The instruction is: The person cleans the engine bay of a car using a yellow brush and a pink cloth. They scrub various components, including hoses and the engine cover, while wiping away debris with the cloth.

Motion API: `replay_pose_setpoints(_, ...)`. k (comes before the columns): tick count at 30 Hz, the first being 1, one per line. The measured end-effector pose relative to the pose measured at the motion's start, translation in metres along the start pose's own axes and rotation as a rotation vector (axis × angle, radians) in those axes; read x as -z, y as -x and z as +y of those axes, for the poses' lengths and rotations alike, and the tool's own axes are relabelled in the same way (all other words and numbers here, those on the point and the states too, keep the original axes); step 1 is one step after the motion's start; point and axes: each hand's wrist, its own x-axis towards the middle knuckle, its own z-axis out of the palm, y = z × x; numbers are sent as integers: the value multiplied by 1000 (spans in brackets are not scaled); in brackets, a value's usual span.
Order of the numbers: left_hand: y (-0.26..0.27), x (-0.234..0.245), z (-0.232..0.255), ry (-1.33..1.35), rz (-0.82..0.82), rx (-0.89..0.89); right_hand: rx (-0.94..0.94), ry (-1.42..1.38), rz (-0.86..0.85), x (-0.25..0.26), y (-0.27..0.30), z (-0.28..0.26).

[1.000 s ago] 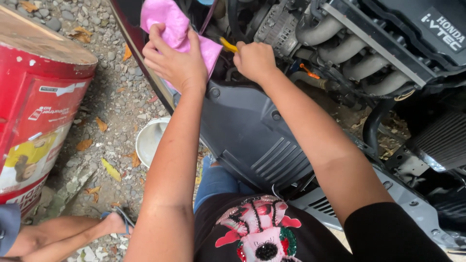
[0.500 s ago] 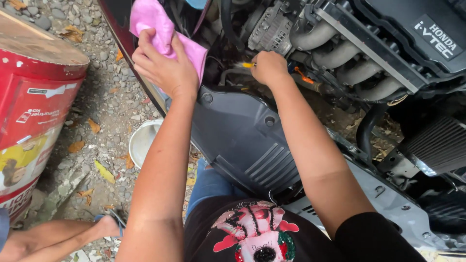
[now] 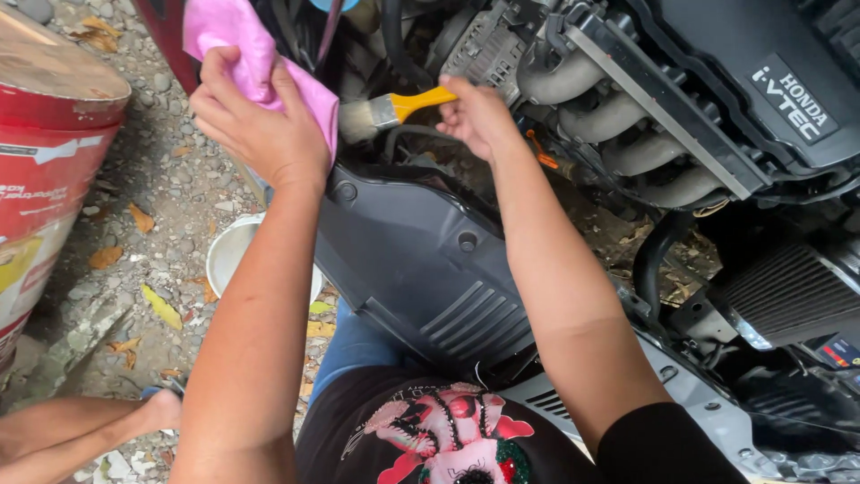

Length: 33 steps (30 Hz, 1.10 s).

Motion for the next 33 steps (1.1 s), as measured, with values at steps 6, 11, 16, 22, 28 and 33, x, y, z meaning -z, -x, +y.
replay_pose_setpoints(6, -1, 6, 4, 13, -20, -21, -37, 161, 64, 6, -51, 45)
replay_pose_setpoints(11, -2, 5, 3, 13, -7, -41, 11, 340, 265, 2, -28, 23)
replay_pose_setpoints(16, -3, 4, 1, -2, -7, -54, 23, 13, 49, -2, -25, 18)
replay_pose_setpoints(22, -3, 2, -1, -6, -1, -47, 205, 725, 47, -19, -6, 7)
replay_pose_setpoints(28, -3, 2, -1, -15, 0, -60, 295, 225, -325, 1, 11, -14)
replay_pose_setpoints(33, -2, 1, -1, -20, 9, -54, 206, 113, -298, 4, -8, 2)
